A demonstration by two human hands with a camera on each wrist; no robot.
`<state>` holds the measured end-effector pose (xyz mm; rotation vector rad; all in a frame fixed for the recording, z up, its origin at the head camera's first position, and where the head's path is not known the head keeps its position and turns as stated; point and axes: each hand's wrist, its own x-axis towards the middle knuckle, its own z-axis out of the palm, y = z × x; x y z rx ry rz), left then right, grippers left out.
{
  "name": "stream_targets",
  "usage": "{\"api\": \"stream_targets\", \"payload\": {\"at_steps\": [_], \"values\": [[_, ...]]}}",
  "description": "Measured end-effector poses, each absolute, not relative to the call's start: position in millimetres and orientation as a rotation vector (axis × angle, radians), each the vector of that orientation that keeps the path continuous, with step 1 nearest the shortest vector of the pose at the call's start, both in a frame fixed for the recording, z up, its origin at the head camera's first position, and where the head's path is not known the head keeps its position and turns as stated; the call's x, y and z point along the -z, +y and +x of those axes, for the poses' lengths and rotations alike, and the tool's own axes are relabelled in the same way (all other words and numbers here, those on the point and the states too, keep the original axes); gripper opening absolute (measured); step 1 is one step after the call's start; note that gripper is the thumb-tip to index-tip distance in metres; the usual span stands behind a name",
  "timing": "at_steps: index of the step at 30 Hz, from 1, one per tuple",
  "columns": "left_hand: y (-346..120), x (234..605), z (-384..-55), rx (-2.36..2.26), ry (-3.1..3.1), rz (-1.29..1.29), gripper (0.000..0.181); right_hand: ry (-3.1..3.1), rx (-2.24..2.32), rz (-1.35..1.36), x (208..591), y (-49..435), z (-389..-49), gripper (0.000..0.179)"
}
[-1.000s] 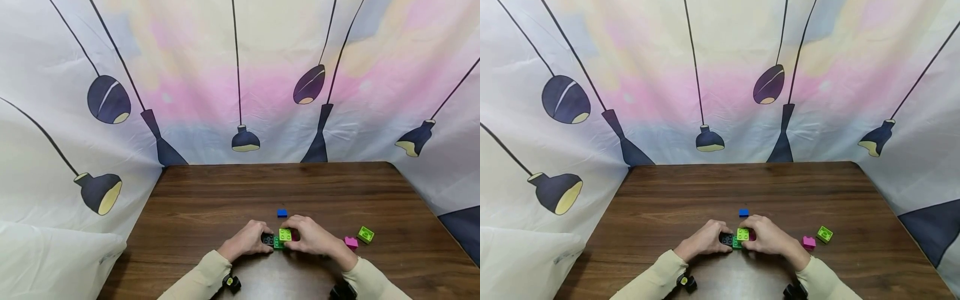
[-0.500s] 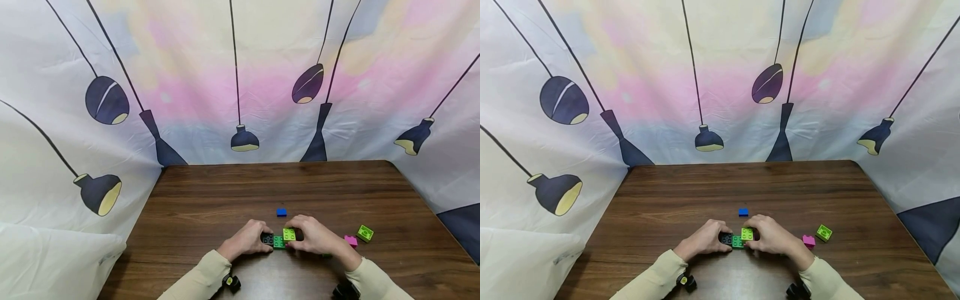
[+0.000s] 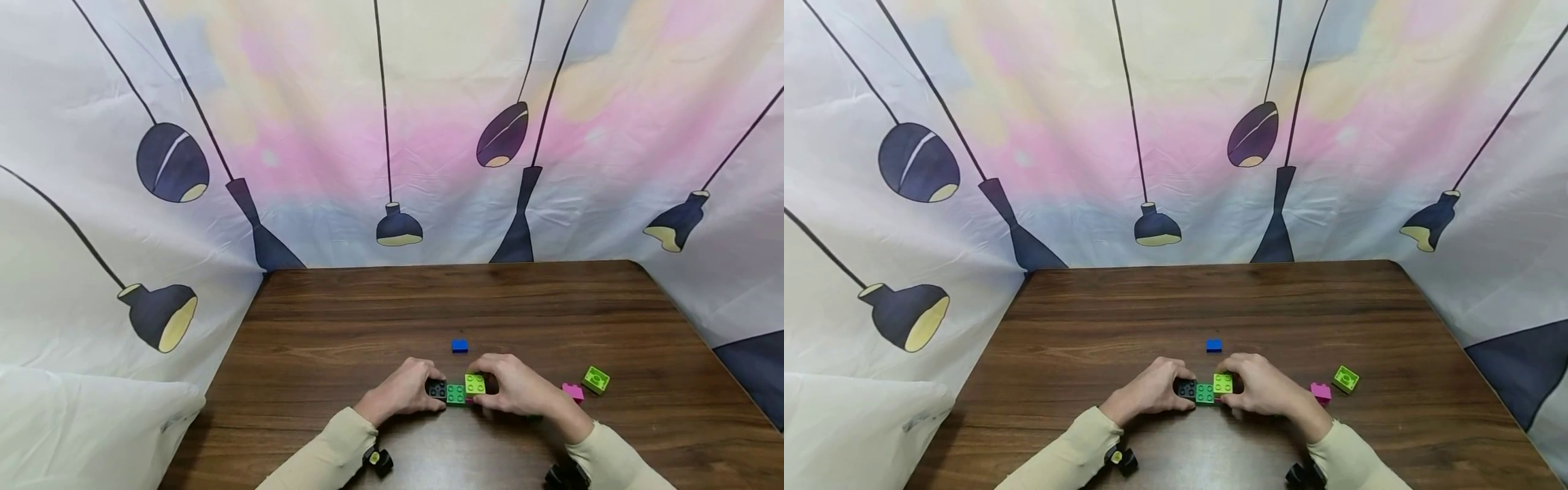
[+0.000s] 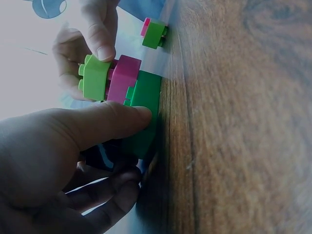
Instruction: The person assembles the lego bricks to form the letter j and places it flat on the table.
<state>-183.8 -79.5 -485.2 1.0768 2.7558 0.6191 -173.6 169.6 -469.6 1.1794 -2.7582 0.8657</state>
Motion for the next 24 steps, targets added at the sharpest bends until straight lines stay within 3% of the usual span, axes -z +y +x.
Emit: {"api": "stream_targets", "payload": {"at_steps": [12, 24], "values": [[-79.0, 485.0, -183.1, -0.630, 2.756, 1.075, 0.038, -2.774, -0.924, 1.196, 472.0, 170.5, -175.6, 0.022], [-79.3, 485.1, -184.0, -0.643, 2.742, 1.050, 0.039, -2.771, -0.826, 1.233, 470.1, 170.1, -178.5, 0.026]]}}
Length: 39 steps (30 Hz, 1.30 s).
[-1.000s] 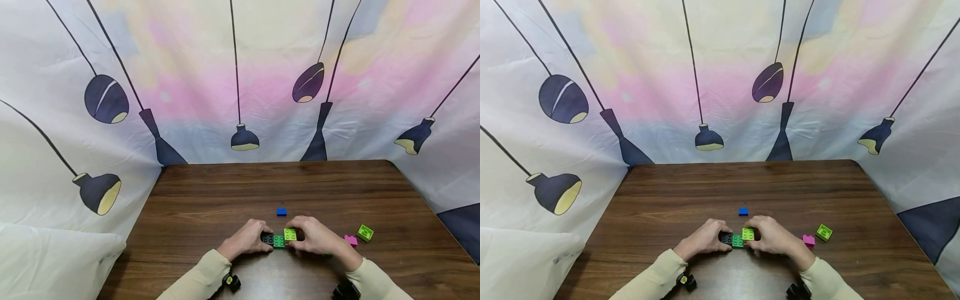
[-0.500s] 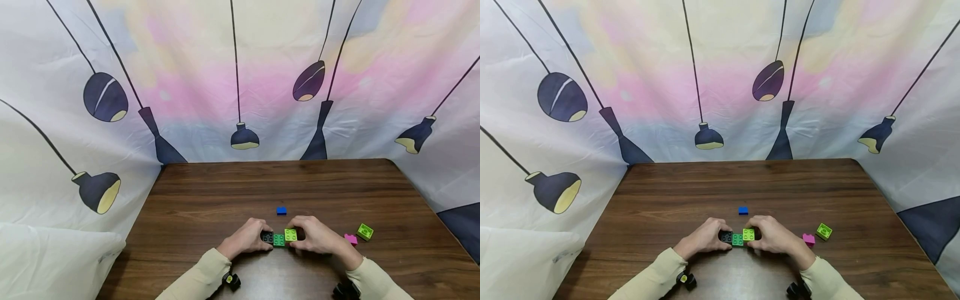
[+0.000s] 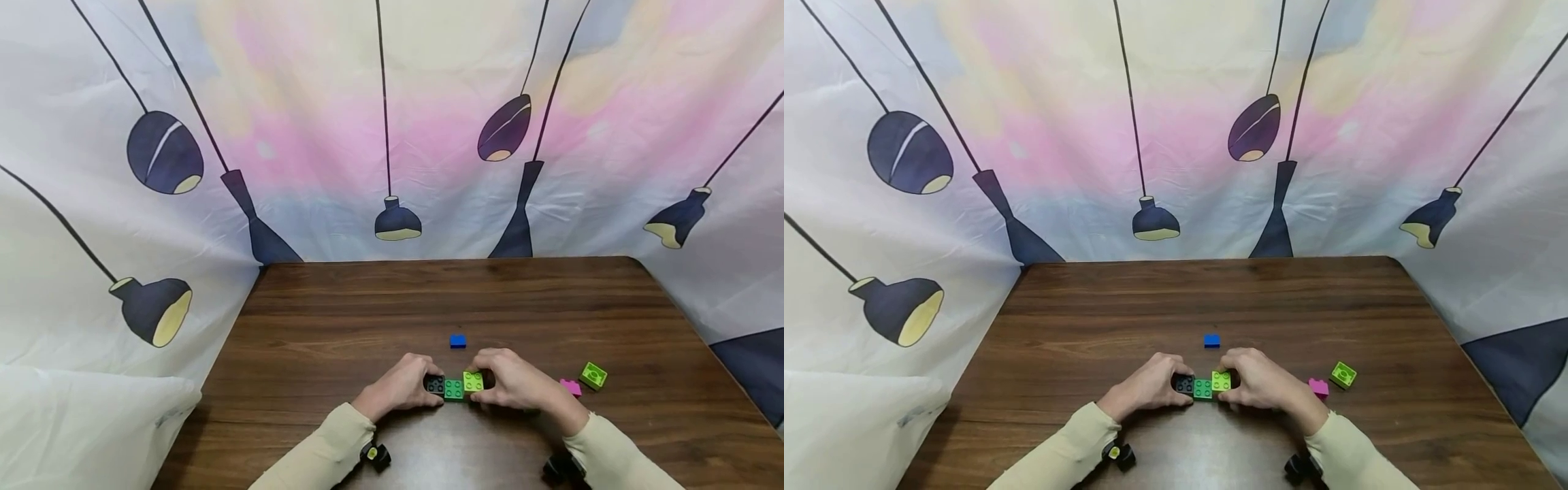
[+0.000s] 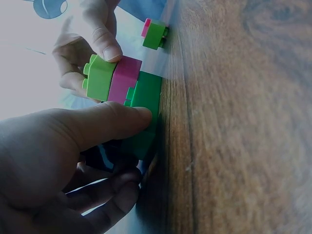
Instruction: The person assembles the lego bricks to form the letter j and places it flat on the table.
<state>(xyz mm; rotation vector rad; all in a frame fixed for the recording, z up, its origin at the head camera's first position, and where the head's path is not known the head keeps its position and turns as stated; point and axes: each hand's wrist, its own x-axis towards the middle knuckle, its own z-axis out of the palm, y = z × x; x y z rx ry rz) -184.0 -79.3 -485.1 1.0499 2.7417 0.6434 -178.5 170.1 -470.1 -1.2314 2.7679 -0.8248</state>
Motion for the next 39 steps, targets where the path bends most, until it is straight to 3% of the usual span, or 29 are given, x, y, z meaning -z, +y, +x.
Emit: {"api": "stream_targets", "payload": {"at_steps": [39], "values": [[-78.5, 485.4, -181.7, -0.631, 2.768, 1.069, 0.037, 2.832, 0.599, -1.254, 465.6, 158.7, -174.1, 0.027]]}}
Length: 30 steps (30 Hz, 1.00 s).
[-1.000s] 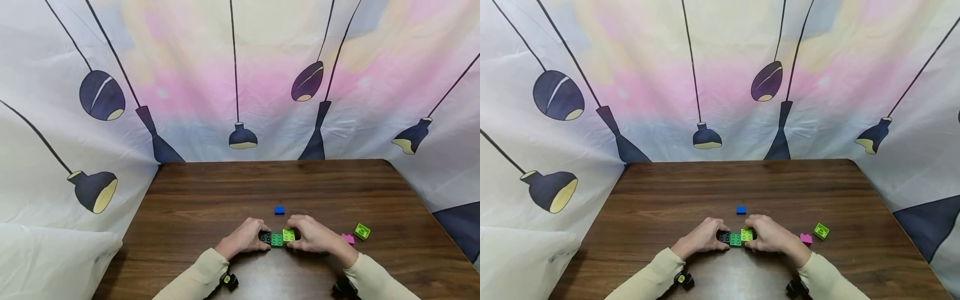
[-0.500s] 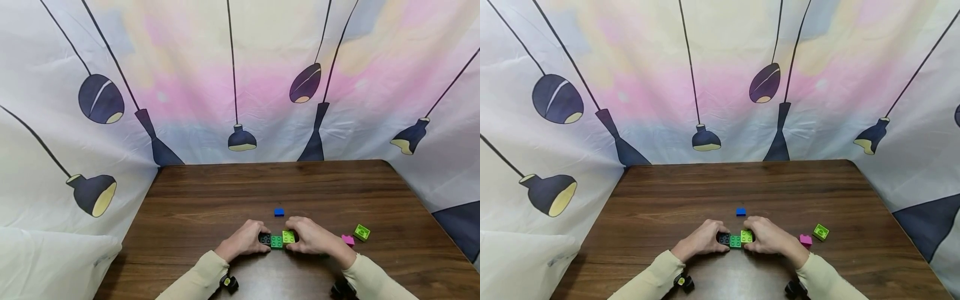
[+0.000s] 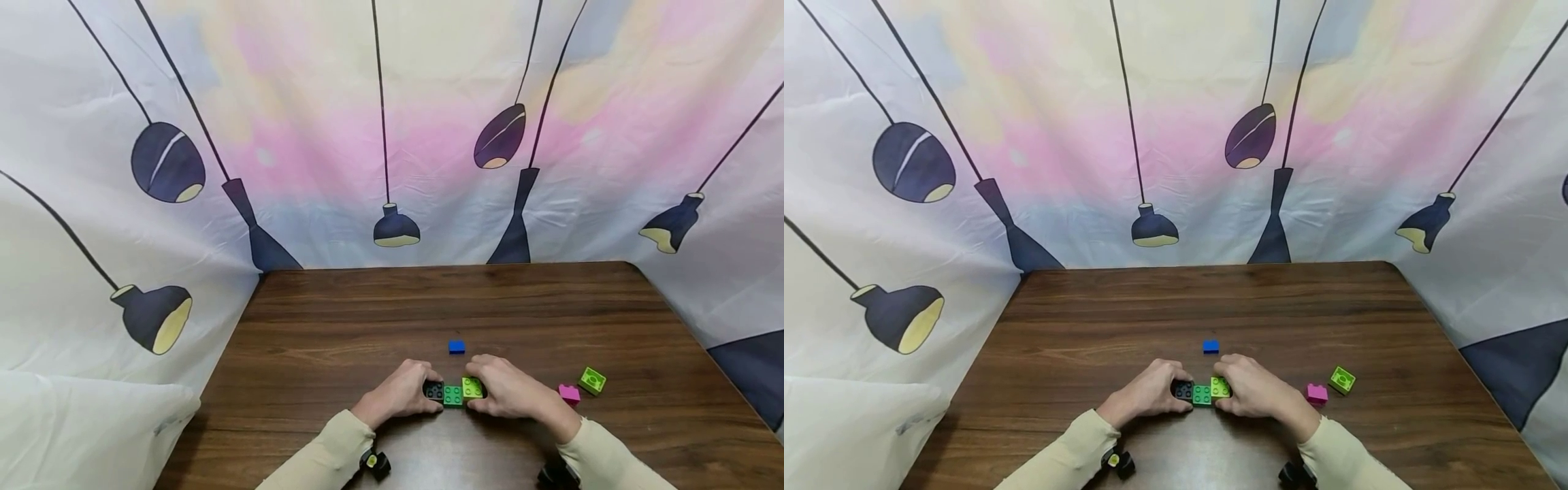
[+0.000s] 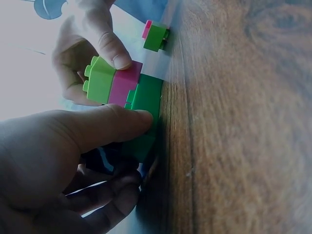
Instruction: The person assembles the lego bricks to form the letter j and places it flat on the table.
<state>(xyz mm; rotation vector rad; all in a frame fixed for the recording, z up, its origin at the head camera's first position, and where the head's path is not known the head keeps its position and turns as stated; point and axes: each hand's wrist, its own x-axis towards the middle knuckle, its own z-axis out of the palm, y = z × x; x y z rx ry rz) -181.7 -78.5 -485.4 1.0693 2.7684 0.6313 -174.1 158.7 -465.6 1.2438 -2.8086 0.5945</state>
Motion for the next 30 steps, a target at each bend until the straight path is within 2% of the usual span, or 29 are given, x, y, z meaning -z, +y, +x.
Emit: {"api": "stream_targets", "payload": {"at_steps": [30], "values": [[-77.3, 484.3, -181.5, -0.627, 2.765, 1.034, 0.038, -2.879, -0.628, 1.215, 469.7, 161.5, -178.1, 0.029]]}}
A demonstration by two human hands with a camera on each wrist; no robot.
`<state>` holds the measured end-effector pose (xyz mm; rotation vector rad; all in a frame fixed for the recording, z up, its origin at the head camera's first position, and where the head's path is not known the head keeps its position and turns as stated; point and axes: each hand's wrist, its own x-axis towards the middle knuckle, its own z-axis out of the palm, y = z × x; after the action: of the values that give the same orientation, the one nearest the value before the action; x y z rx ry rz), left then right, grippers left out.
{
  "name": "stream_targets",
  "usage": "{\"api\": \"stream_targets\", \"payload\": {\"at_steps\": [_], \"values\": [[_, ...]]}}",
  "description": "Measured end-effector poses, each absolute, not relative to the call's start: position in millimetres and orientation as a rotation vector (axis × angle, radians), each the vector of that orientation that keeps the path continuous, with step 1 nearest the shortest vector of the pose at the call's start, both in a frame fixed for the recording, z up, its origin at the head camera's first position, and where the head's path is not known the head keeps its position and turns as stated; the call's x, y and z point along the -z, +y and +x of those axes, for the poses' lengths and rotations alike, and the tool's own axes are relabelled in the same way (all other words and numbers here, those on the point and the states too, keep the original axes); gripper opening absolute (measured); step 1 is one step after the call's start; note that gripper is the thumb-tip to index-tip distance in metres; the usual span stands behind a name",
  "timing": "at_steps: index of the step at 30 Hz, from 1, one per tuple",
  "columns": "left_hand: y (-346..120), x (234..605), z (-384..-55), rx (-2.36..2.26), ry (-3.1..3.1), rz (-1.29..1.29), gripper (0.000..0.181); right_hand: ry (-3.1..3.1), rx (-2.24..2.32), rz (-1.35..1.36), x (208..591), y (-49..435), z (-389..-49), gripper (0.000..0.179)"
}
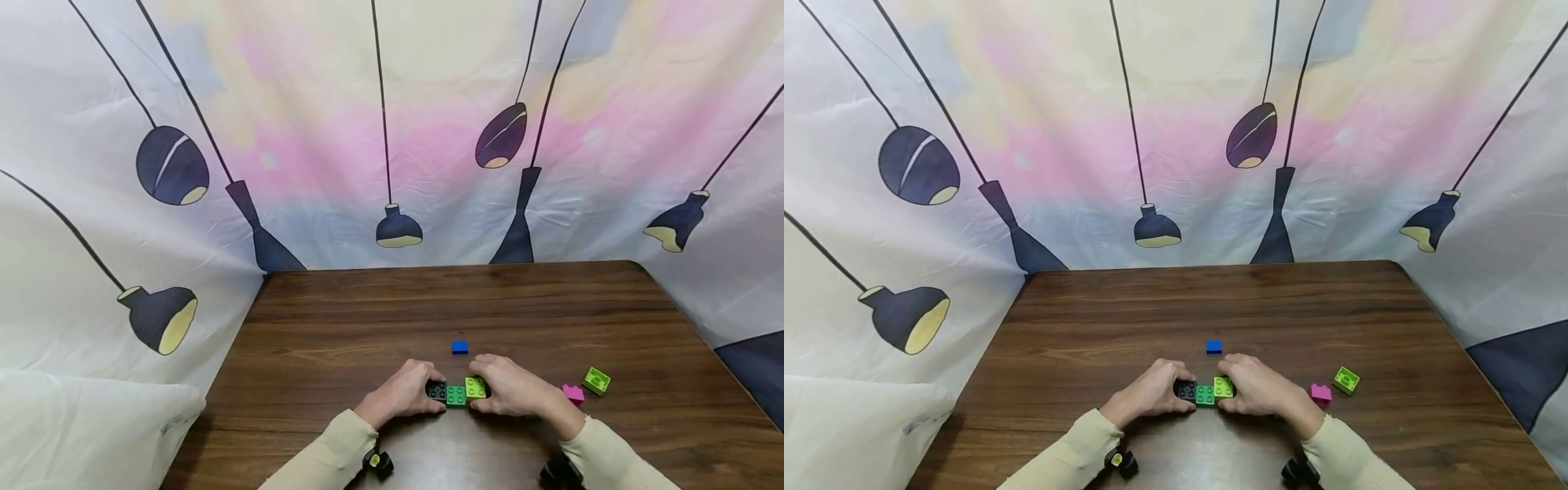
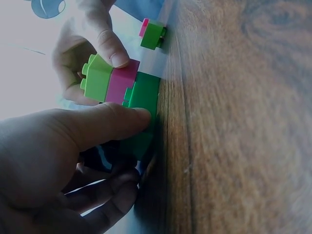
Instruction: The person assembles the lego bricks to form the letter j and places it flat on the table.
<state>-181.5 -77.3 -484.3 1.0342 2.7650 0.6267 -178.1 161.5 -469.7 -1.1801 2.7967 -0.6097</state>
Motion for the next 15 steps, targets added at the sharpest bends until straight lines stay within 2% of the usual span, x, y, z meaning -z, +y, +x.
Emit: {"api": "stream_targets", "payload": {"at_steps": [9, 15], "values": [[-78.1, 485.1, -182.0, -0.623, 2.767, 1.035, 0.038, 2.800, 0.612, -1.181, 471.8, 162.9, -177.9, 0.030], [-78.0, 485.9, -181.6, -0.627, 2.768, 1.021, 0.038, 2.744, 0.672, -1.161, 467.5, 168.2, -175.6, 0.037]]}}
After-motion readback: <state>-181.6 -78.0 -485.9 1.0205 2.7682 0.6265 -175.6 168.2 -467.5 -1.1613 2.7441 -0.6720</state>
